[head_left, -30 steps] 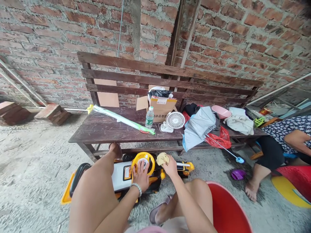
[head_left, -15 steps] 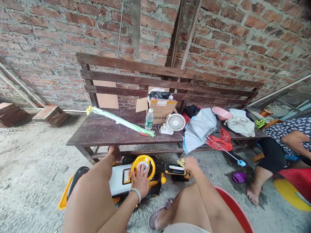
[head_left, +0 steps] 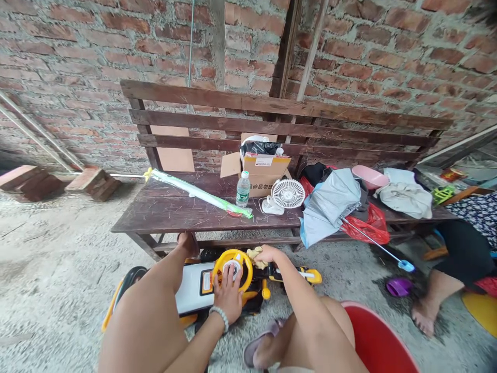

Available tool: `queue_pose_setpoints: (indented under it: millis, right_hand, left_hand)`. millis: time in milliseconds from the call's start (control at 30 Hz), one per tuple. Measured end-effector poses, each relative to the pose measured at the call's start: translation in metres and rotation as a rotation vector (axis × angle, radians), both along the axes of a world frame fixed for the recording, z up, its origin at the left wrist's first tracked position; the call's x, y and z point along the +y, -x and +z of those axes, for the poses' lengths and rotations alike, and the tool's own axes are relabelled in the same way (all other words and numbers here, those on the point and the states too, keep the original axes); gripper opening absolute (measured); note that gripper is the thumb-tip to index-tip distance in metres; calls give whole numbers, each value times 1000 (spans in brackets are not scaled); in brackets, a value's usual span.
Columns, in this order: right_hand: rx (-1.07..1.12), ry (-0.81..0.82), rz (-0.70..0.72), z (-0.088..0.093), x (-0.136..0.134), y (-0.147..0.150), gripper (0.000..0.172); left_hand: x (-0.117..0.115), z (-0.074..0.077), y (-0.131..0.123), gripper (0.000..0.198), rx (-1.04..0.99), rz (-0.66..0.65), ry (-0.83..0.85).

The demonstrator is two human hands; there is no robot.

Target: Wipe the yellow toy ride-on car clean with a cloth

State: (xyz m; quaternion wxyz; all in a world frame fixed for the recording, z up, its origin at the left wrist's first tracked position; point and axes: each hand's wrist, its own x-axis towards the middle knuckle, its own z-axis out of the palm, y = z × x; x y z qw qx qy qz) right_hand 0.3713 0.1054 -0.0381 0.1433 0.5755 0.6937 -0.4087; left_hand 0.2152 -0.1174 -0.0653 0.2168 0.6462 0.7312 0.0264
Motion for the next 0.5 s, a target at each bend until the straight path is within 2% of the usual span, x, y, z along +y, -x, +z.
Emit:
queue_pose_setpoints:
  millis: [67,233,300,400,500]
  right_hand:
    - [-73,-15,-25,5,4,-22,23]
    - [-275,-99,-95,22,9,-113,18]
    - [-312,-109,-124,26,8,-140,16]
    - [-286,-103,-166,25,2,-146,12]
    - [-184,-99,-210,17,-4,-110,20]
  left_hand:
    - [0,0,-1,72,8,3,-1]
    - [-1,-1,-3,73,-17,9,-12]
    - [0,-1,-4,73,-2,14,-15]
    - [1,0,-5,73,33,16,-10]
    - [2,3,-4,73,65,13,0]
